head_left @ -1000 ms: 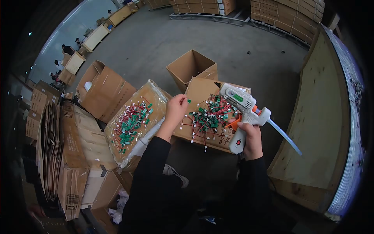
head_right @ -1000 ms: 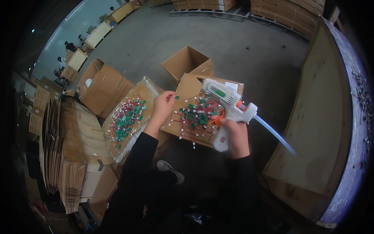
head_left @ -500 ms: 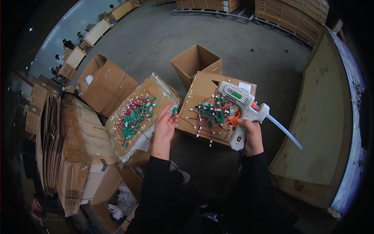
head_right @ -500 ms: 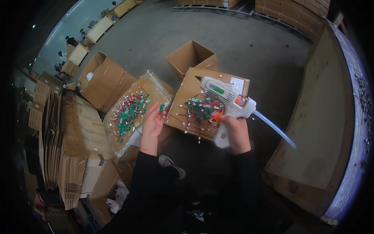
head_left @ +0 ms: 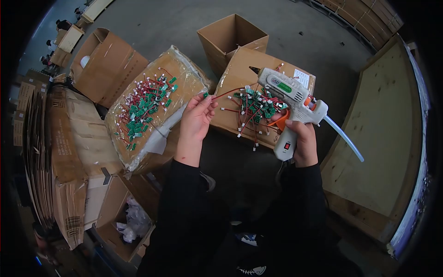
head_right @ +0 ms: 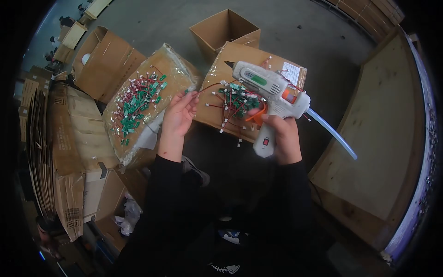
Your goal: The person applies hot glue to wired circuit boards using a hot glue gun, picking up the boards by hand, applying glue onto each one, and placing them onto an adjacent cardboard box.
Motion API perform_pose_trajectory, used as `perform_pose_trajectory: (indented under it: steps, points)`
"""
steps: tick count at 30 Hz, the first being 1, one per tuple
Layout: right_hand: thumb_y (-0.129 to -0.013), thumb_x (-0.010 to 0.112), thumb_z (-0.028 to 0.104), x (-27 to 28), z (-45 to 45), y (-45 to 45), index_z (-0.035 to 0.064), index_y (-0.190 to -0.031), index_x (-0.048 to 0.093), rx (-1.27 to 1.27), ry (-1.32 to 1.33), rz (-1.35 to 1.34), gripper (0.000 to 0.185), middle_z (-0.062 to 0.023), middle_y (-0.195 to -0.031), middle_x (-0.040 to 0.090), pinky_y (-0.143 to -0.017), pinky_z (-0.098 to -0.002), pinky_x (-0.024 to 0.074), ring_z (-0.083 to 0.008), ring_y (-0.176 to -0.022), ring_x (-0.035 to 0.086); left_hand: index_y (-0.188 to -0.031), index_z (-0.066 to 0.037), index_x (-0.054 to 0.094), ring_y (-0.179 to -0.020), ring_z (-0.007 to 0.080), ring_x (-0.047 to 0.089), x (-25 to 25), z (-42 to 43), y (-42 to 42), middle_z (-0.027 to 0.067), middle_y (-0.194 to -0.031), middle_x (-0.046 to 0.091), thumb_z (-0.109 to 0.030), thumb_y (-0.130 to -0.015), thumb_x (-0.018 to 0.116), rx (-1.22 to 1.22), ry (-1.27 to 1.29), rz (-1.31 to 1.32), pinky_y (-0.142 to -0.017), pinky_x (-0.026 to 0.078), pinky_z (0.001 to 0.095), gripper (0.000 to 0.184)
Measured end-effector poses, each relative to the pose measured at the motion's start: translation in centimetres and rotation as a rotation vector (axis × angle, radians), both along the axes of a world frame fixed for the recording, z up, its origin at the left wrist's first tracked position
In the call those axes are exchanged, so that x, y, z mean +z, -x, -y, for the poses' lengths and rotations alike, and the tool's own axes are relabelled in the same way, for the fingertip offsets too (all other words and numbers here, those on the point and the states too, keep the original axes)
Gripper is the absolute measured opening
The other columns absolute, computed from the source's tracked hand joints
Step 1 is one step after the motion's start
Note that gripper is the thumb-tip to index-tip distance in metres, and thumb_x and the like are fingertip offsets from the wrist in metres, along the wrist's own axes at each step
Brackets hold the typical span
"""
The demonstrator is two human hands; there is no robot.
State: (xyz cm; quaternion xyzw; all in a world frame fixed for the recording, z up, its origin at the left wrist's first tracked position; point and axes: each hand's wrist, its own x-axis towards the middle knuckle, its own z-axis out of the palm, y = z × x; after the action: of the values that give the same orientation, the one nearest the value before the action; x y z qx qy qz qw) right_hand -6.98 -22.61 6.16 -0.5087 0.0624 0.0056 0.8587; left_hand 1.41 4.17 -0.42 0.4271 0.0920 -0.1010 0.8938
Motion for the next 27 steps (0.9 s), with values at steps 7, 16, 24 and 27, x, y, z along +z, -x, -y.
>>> perform_pose_trajectory:
  steps: [7,16,24,27]
  points:
    - [-0.078,0.057,0.011,-0.6,-1.0,0.5,-0.0027,-0.126,0.048,0.034,0.103,-0.054,0.051,-0.0129,-0.100,0.069,-0.072,-0.0271,0.0522,-0.0208,-0.096,0.066,-0.107,-0.007,0.058,-0.089,0.0169,0.065,0.4,0.4,0.9,0.0088,-0.104,0.067,-0.010,-0.093,0.061,0.023,-0.018,-0.024,-0.074,0.050,0.0251,0.015]
    - [-0.076,0.055,0.009,-1.4,-1.7,0.5,-0.0048,-0.128,0.046,0.086,0.086,-0.022,0.054,-0.0153,-0.104,0.067,-0.095,-0.0345,0.0450,-0.0227,-0.098,0.064,-0.103,-0.007,0.059,-0.089,0.0164,0.064,-1.1,-0.4,0.4,0.0072,-0.102,0.067,-0.010,-0.093,0.062,0.071,-0.091,0.060,-0.072,0.049,0.0237,0.011]
    - [-0.075,0.056,0.007,-0.7,-2.7,0.4,-0.0061,-0.125,0.047,0.096,0.067,-0.041,0.053,-0.0147,-0.101,0.067,-0.095,-0.0355,0.0462,-0.0238,-0.098,0.064,-0.103,-0.006,0.060,-0.078,0.0137,0.063,0.7,0.7,0.9,0.0061,-0.089,0.065,-0.009,-0.091,0.064,0.145,-0.036,-0.052,-0.066,0.050,0.0238,0.012]
    - [-0.075,0.056,0.007,-0.7,-2.8,0.4,-0.0064,-0.123,0.049,0.100,0.058,-0.047,0.051,-0.0150,-0.100,0.067,-0.094,-0.0355,0.0473,-0.0244,-0.097,0.064,-0.105,-0.005,0.061,-0.078,0.0148,0.065,0.3,-0.2,0.8,0.0069,-0.088,0.066,-0.011,-0.092,0.063,0.055,-0.056,0.017,-0.066,0.051,0.0235,0.014]
